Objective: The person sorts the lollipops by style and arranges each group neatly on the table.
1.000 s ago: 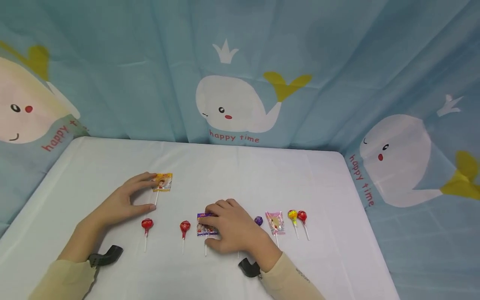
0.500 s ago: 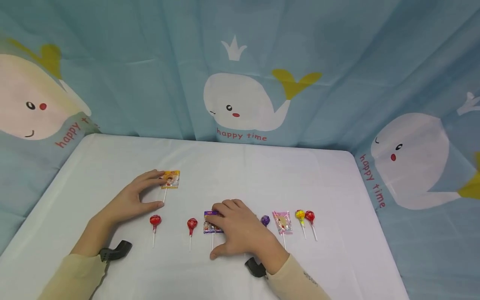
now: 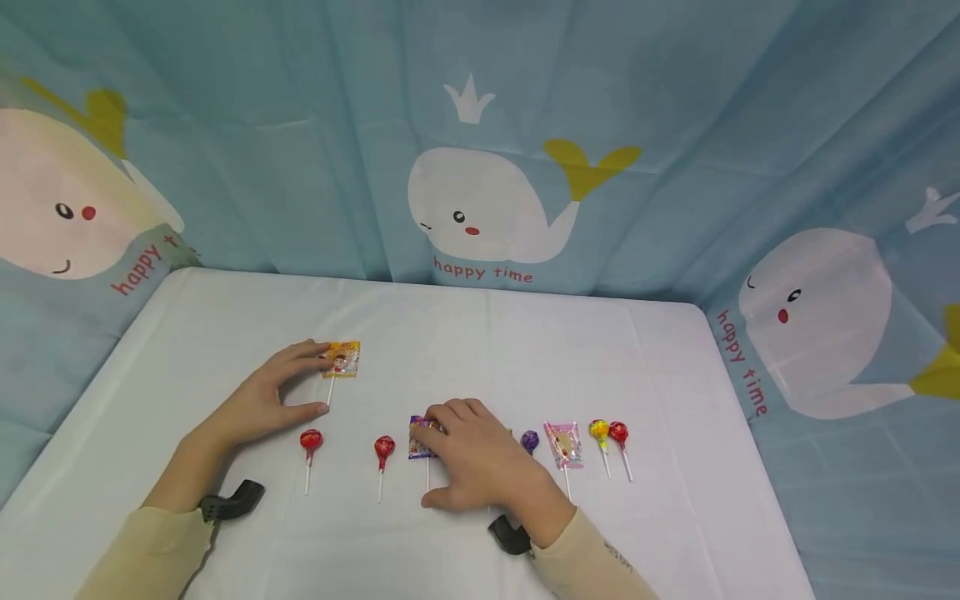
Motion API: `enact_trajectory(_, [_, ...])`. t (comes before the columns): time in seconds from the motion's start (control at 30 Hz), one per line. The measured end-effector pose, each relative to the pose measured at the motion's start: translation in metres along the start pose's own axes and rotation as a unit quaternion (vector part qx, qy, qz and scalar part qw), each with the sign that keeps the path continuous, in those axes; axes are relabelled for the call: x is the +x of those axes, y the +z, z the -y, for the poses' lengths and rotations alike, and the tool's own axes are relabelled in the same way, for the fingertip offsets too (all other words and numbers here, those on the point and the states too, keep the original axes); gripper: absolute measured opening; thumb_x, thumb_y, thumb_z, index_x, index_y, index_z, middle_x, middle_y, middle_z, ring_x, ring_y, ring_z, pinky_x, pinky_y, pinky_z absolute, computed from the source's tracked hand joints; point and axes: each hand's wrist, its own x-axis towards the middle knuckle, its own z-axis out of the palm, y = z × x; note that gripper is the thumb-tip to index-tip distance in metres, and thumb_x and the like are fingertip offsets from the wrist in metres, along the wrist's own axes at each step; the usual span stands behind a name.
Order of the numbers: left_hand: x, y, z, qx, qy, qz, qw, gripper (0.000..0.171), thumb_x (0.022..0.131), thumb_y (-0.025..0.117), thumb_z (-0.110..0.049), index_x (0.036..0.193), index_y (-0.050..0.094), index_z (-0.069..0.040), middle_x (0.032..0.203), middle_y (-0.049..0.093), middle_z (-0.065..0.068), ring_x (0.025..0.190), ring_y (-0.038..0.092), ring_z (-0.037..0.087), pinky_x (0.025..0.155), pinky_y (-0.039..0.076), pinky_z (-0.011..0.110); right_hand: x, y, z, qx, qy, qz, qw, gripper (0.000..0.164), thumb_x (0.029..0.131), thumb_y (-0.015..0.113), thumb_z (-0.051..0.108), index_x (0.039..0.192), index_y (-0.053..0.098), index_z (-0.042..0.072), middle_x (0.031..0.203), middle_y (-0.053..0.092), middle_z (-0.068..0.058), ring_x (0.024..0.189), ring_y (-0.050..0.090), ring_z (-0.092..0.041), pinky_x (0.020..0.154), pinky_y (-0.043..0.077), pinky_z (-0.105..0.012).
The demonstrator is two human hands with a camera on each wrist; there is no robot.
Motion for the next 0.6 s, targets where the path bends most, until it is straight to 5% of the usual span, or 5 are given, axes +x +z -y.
enact_trajectory(0.6, [0.0004, 0.0011, -0.0023, 0.027, -0.003, 0.005, 0.9996, 0.066, 0.086, 0.095, -0.036, 0.145, 0.069, -0.025, 0.167, 0.049, 0.001, 0.162, 0.03, 0.037, 0.122, 0.031, 0.075, 0.0034, -0.0028, -0.0046, 0.023, -0.002, 0.0, 1.0, 0.09, 0.085, 0.083, 0.069, 0.155, 0.061, 0.018, 0.147, 0.062, 0.0, 0.138, 0.055, -0.02, 0.123, 0.04, -0.041])
